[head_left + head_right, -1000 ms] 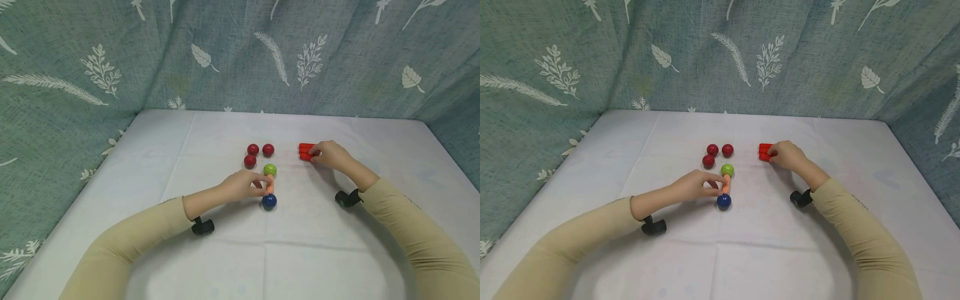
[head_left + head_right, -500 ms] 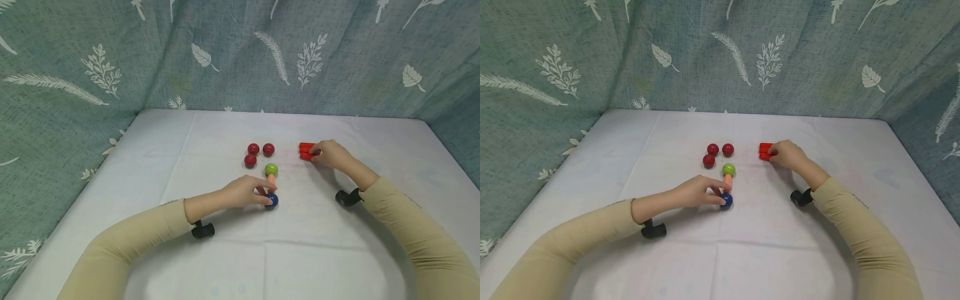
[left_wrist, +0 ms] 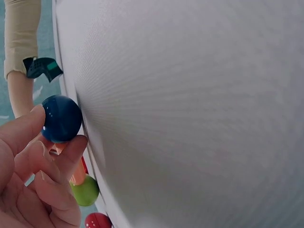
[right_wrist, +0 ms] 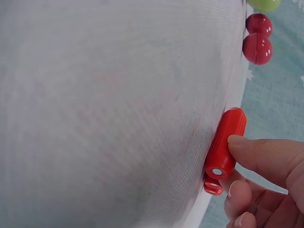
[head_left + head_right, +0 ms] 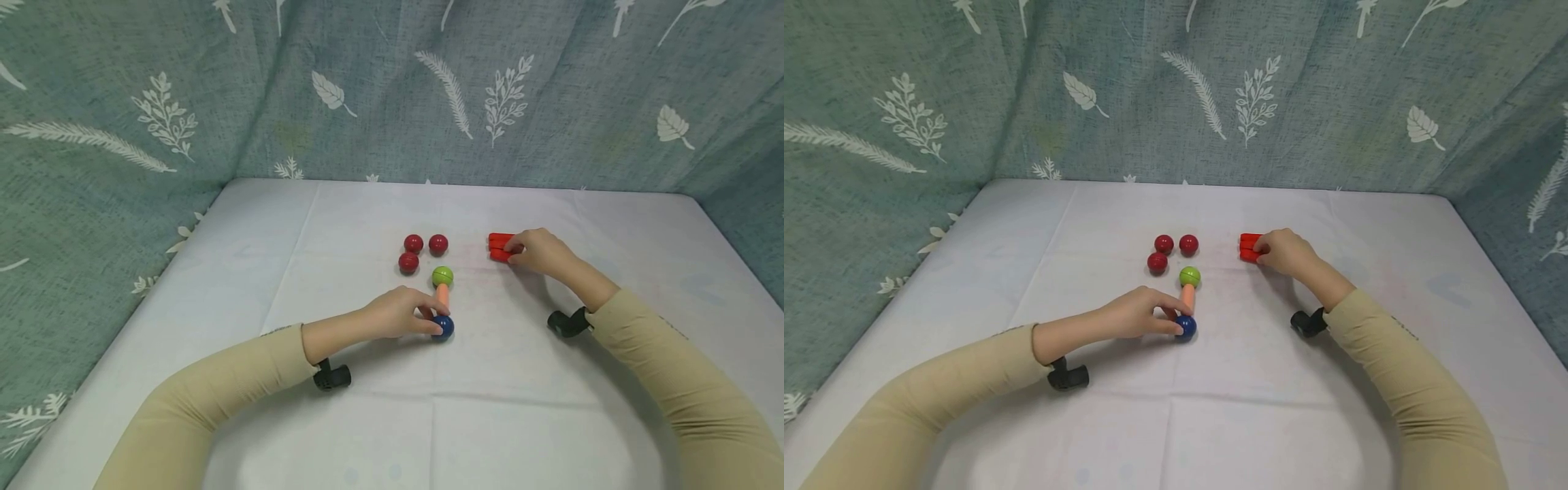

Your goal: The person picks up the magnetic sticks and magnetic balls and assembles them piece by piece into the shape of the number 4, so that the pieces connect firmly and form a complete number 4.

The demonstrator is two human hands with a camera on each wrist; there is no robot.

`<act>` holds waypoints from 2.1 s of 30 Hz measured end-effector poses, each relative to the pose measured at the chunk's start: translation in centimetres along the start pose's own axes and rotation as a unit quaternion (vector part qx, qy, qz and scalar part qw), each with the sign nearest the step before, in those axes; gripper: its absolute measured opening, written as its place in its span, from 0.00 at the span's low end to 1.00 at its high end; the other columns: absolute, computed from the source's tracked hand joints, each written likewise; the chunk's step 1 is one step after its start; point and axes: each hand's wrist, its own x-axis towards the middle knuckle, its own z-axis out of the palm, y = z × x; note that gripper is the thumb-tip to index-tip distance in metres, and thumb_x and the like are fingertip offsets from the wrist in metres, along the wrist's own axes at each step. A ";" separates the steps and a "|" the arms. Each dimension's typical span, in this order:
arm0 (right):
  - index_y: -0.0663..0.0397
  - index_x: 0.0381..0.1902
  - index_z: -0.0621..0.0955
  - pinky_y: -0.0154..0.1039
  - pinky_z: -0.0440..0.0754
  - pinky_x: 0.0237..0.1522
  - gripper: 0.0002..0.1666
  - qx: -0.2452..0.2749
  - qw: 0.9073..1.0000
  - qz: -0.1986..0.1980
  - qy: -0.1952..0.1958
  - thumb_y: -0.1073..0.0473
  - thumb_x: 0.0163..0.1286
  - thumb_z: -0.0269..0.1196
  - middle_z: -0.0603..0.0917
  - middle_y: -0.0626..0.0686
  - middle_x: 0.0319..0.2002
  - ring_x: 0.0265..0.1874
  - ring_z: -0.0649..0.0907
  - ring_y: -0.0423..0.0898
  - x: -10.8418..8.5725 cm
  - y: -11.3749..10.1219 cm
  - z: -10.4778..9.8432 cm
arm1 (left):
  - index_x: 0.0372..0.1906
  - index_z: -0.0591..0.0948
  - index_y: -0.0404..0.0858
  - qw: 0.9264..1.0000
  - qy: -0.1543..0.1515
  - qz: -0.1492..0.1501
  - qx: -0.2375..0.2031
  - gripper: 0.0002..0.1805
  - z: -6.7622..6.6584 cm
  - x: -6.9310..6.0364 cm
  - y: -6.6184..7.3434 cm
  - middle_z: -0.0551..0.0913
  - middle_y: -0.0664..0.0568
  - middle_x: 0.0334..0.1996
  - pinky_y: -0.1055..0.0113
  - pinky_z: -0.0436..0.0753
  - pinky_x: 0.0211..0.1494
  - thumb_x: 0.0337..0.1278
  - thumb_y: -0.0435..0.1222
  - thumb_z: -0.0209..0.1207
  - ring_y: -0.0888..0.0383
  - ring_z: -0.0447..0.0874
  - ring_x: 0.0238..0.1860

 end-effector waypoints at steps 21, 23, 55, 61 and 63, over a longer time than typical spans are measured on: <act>0.62 0.45 0.82 0.50 0.75 0.43 0.15 -0.026 1.000 -0.014 0.002 0.64 0.60 0.61 0.82 0.61 0.41 0.41 0.78 0.54 -0.7 -0.7 0.1 | 0.50 0.81 0.49 1.000 -0.005 0.006 -0.005 0.18 0.1 0.2 -0.1 0.84 0.60 0.39 0.63 0.72 0.53 0.51 0.41 0.64 0.64 0.77 0.46; 0.62 0.44 0.82 0.49 0.76 0.43 0.14 -0.025 0.999 -0.026 0.003 0.64 0.59 0.62 0.82 0.60 0.39 0.40 0.78 0.54 -1.2 -0.9 0.1 | 0.50 0.81 0.49 1.000 -0.006 0.006 -0.005 0.18 0.1 0.2 -0.2 0.84 0.60 0.39 0.63 0.72 0.53 0.51 0.41 0.64 0.64 0.77 0.46; 0.54 0.37 0.85 0.38 0.79 0.36 0.10 -0.018 0.984 -0.176 -0.003 0.65 0.54 0.66 0.83 0.47 0.32 0.31 0.80 0.42 -8.9 -6.4 3.6 | 0.49 0.81 0.49 1.000 -0.007 -0.006 -0.018 0.18 0.1 0.3 -0.2 0.84 0.60 0.38 0.70 0.74 0.40 0.49 0.41 0.65 0.65 0.77 0.41; 0.54 0.37 0.85 0.37 0.79 0.35 0.10 -0.013 0.983 -0.182 -0.005 0.64 0.54 0.66 0.83 0.48 0.32 0.30 0.79 0.41 -8.9 -6.9 4.0 | 0.48 0.81 0.48 1.000 -0.006 -0.001 -0.013 0.17 0.1 0.4 -0.3 0.85 0.59 0.37 0.70 0.74 0.39 0.50 0.40 0.65 0.65 0.77 0.40; 0.54 0.37 0.85 0.37 0.79 0.35 0.10 -0.014 0.984 -0.180 -0.006 0.64 0.54 0.66 0.83 0.48 0.32 0.30 0.79 0.41 -8.8 -7.0 4.0 | 0.48 0.81 0.48 1.000 -0.007 0.000 -0.013 0.17 0.1 0.4 -0.3 0.85 0.59 0.37 0.69 0.74 0.39 0.50 0.40 0.65 0.65 0.77 0.40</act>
